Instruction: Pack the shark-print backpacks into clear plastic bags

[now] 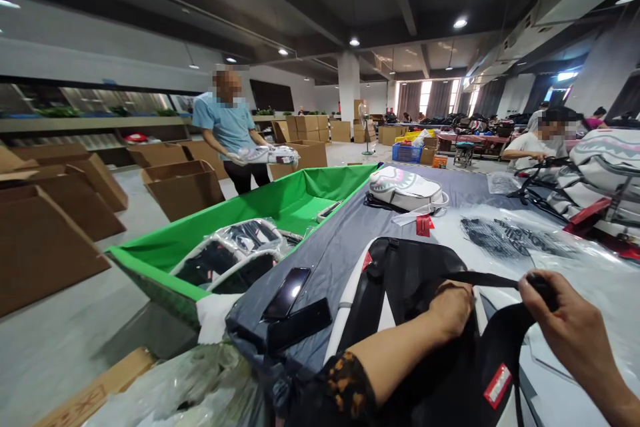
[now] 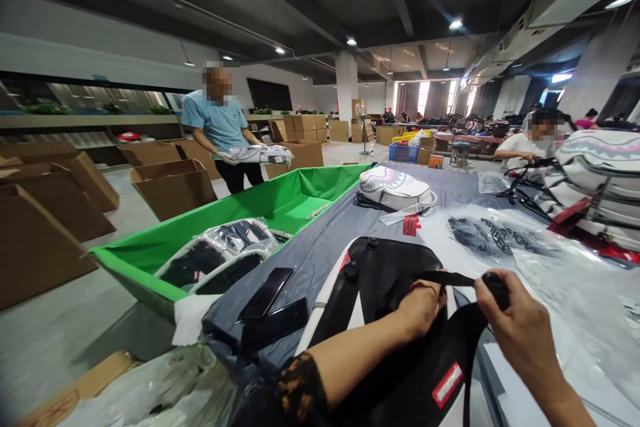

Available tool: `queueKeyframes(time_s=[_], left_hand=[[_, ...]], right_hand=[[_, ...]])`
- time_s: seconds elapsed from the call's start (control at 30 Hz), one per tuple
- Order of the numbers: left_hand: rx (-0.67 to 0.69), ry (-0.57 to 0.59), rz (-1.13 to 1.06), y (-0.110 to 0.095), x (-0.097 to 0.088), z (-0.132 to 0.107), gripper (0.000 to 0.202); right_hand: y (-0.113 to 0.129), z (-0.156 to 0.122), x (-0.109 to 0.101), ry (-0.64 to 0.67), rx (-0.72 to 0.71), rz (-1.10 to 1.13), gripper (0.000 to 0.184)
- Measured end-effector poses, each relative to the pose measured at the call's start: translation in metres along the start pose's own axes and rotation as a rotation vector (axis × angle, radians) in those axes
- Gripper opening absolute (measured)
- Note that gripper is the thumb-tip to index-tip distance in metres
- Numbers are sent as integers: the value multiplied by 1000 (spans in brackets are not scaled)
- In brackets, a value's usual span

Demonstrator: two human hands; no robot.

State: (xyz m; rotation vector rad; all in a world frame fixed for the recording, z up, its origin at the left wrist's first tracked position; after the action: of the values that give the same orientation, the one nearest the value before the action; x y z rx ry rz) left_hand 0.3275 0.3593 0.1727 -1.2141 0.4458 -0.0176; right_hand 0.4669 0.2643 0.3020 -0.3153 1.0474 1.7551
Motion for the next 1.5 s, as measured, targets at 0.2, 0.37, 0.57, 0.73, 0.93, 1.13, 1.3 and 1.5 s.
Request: queueKeyframes(time_s=[0.2,0.37,0.57,0.73,0.93,1.13,1.3,1.5], left_hand=[[631,-115,435,-100,-27,-46,40],[144,-16,298,-72,-59,0,25],[-280,230,-459,-26,-46,-88,22],[-592,112,-774,14,-40,-177,54],[-522,333,-55,13,-81,-183,63],[-147,-237,486,20,-216,-33,71],[-203,-127,338,78,-209,43,51],[-36,-151,326,69,-201,24,34]], right_hand=[[21,29,28,282,-107,163,55],[44,65,51,451,-117,326,64],[64,99,121,474,-241,225,71],[60,99,201,461,-254,6,56],[18,72,241,476,-301,-190,63],[16,53,254,493,-468,-117,61],[13,49,250,523,-500,0,66],[21,49,244,686,-549,177,64]])
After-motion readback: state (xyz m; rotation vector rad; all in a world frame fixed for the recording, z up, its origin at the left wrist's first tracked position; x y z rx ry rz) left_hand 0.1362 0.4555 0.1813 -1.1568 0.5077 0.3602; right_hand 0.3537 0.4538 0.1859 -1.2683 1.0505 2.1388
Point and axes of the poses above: each hand's wrist, its own z-axis towards the middle knuckle, its own x-axis out of the palm, y = z × x, the point moved 10 cm from there along z, towards the middle knuckle, and after that the axes turned 11 degrees about -z, right-handed, at the moved point
